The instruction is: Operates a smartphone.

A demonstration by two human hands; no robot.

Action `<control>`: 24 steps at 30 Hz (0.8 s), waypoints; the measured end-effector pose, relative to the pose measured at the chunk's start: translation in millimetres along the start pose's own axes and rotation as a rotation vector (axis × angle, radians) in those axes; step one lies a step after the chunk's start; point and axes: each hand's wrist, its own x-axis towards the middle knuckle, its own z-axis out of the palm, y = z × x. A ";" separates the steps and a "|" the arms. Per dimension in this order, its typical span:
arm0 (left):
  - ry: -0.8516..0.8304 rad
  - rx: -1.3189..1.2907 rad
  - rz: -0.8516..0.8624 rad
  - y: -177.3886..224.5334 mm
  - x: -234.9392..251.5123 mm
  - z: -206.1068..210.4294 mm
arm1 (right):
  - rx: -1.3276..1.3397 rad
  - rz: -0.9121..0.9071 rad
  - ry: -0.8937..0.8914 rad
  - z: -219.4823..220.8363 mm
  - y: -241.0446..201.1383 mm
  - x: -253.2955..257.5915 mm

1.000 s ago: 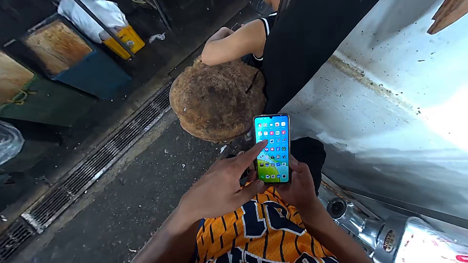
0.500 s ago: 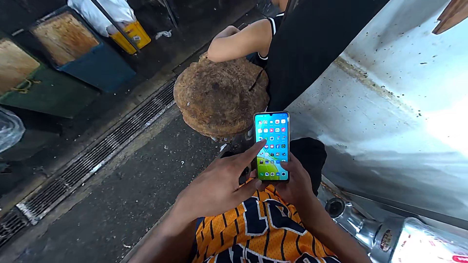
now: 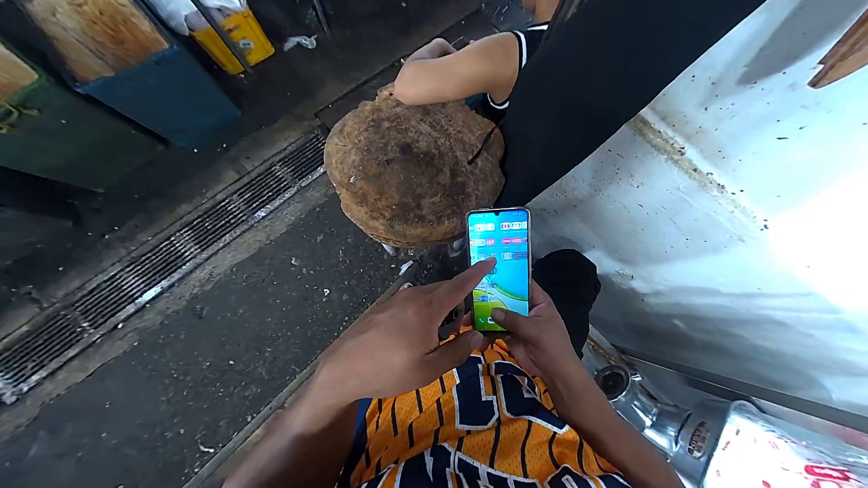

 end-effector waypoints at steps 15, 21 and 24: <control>0.009 0.016 -0.033 -10.5 -30.9 -8.4 | 0.105 -0.029 -0.116 14.3 14.9 -10.5; -0.030 0.020 -0.063 -14.6 -43.5 -13.3 | 0.065 -0.014 -0.118 25.9 23.8 -6.4; -0.006 0.024 -0.103 -19.3 -53.8 -15.8 | 0.051 -0.031 -0.115 34.8 31.0 0.6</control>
